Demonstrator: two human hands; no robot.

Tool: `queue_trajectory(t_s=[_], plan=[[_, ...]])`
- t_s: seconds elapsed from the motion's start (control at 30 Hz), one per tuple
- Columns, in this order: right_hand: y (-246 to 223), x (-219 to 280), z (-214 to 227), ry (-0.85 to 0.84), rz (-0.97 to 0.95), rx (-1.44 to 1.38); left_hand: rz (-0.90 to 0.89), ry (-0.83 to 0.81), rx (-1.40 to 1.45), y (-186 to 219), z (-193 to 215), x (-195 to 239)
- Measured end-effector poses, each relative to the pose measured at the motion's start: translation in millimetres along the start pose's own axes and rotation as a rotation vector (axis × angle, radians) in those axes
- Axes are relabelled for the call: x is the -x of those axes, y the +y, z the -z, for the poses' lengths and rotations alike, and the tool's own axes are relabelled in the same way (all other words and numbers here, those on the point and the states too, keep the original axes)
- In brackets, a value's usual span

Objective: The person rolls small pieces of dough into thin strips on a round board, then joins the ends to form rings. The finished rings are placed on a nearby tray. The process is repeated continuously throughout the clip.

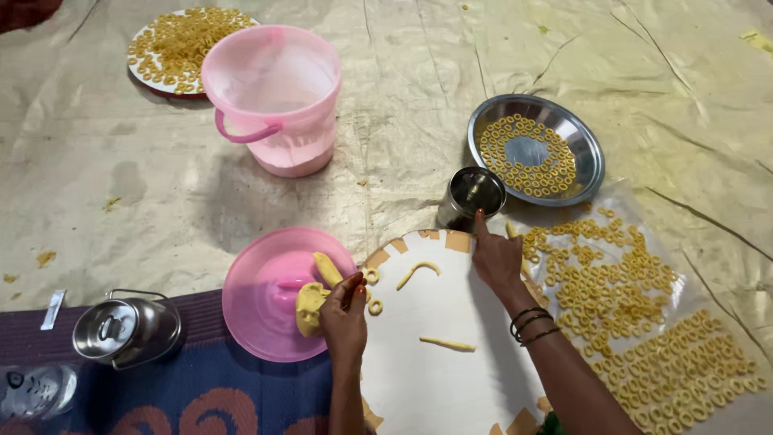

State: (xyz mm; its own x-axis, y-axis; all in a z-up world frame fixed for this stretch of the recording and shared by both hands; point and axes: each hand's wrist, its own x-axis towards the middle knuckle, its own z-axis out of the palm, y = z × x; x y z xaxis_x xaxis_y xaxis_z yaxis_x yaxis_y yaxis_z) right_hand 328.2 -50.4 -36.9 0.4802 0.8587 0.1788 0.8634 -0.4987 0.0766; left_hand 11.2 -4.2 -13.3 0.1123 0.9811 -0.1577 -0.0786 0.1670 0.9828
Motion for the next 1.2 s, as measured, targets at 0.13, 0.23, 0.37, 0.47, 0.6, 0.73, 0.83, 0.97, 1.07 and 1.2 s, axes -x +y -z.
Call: queue_trajectory(t_s=[0.13,0.23,0.37,0.47,0.6,0.73,0.83,0.97,1.07,1.2], plan=[[8,-9,1,0.19,0.089,-0.096,0.008,0.006,0.03,-4,0,-3],[9,-16,-3,0.228,0.134,-0.093,0.0,0.006,0.06,-8,1,-4],[9,-27,-8,0.28,0.208,0.001,-0.024,0.002,0.075,-11,3,-4],[9,-40,-3,0.276,0.242,0.204,-0.039,0.017,0.016,-9,8,-6],[-2,-54,15,0.39,0.354,0.108,-0.044,0.031,0.076,-3,8,-5],[-35,-65,45,0.478,0.469,0.097,-0.078,0.045,0.102,9,11,-3],[-77,-71,65,0.512,0.552,-0.015,-0.068,0.068,0.139,19,15,0],[-151,-71,82,0.509,0.654,-0.139,-0.125,0.134,0.141,31,27,3],[-216,-63,85,0.546,0.771,-0.277,-0.176,0.209,0.28,38,35,1],[-293,-47,86,0.534,0.952,-0.451,-0.115,0.397,0.444,41,43,3]])
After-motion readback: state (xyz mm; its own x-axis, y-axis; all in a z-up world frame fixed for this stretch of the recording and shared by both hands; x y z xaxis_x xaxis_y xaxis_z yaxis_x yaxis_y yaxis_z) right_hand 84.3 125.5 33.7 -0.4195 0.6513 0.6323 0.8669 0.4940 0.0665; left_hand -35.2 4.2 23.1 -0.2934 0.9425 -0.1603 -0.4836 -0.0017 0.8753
